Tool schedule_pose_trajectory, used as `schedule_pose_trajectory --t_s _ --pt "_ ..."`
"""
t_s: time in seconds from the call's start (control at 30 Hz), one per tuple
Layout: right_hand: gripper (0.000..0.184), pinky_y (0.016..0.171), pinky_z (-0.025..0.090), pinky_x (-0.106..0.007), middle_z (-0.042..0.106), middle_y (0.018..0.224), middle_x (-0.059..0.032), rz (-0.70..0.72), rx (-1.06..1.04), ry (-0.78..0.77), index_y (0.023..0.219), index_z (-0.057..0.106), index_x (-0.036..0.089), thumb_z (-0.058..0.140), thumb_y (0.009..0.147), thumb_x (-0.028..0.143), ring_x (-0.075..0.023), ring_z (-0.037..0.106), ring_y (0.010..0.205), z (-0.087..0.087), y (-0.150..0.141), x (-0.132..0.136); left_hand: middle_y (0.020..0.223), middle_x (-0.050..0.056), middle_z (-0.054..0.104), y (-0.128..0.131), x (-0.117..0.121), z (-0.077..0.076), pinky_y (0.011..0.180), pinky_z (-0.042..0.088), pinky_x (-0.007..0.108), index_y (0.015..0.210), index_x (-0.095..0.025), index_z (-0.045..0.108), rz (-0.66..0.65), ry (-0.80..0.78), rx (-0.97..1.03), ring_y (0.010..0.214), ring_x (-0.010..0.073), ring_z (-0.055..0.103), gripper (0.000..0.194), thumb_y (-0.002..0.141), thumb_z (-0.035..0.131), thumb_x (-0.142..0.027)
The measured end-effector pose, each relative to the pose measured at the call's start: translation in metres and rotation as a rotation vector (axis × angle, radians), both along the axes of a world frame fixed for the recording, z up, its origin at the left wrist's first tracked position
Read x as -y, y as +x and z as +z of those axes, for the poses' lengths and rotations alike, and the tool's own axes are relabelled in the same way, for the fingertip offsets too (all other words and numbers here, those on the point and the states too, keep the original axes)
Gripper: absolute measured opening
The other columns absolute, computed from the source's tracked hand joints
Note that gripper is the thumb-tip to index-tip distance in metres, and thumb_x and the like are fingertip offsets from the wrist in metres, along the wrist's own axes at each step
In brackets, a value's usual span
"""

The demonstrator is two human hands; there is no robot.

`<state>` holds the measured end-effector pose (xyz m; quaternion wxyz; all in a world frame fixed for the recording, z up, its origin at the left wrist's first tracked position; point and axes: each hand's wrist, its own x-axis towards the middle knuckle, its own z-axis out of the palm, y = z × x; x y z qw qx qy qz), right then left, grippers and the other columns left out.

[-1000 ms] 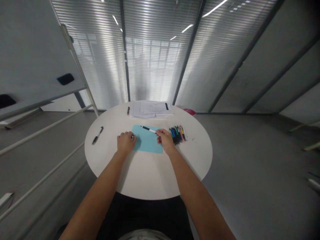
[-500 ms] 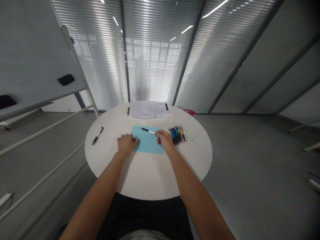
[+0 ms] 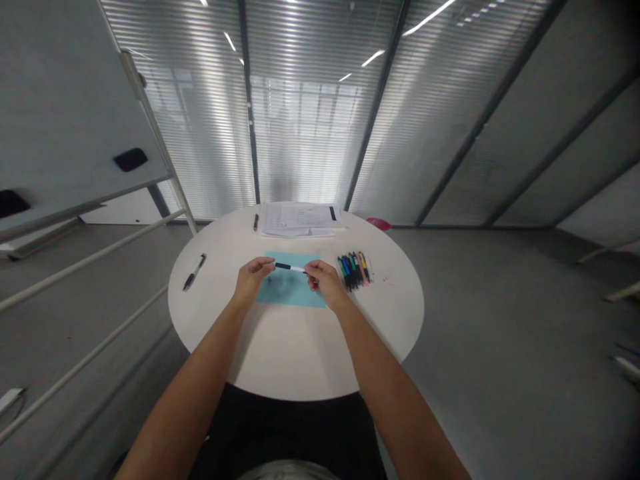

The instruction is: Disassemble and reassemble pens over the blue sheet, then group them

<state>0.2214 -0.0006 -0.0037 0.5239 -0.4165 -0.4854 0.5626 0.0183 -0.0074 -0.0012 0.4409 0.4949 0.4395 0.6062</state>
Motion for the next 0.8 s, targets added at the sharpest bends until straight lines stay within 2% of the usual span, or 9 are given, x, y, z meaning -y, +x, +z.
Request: schedule_pose_trajectory --t_s 0.27,0.67,0.8 --pt "0.026 0.038 0.032 -0.019 0.053 0.061 0.0051 0.01 -0.029 0.025 0.078 0.06 0.018 0.07 0.066 0.039 -0.0059 0.046 0.041 -0.004 0.002 -0.002 0.072 0.002 0.064 -0.002 -0.001 -0.001 0.054 0.035 0.023 0.078 -0.016 0.067 0.015 0.014 0.049 0.055 0.0078 0.044 0.021 0.068 0.068 -0.034" --pt "0.025 0.037 0.03 -0.02 0.052 0.055 0.0053 -0.072 -0.049 0.016 0.076 0.06 0.017 0.069 0.062 0.036 -0.0065 0.045 0.04 0.003 0.008 -0.003 0.085 0.005 0.066 -0.012 -0.009 -0.002 0.057 0.04 0.023 0.082 -0.016 0.063 0.035 -0.004 0.205 0.061 0.008 0.052 0.028 0.066 0.07 -0.039" --pt "0.027 0.039 0.031 -0.019 0.051 0.052 0.0065 -0.133 -0.077 0.011 0.08 0.059 0.018 0.068 0.061 0.035 -0.0068 0.045 0.041 0.003 0.016 -0.007 0.088 0.005 0.066 -0.017 -0.01 0.0 0.058 0.04 0.021 0.082 -0.016 0.063 0.084 -0.023 0.29 0.062 0.0069 0.052 0.03 0.064 0.073 -0.038"
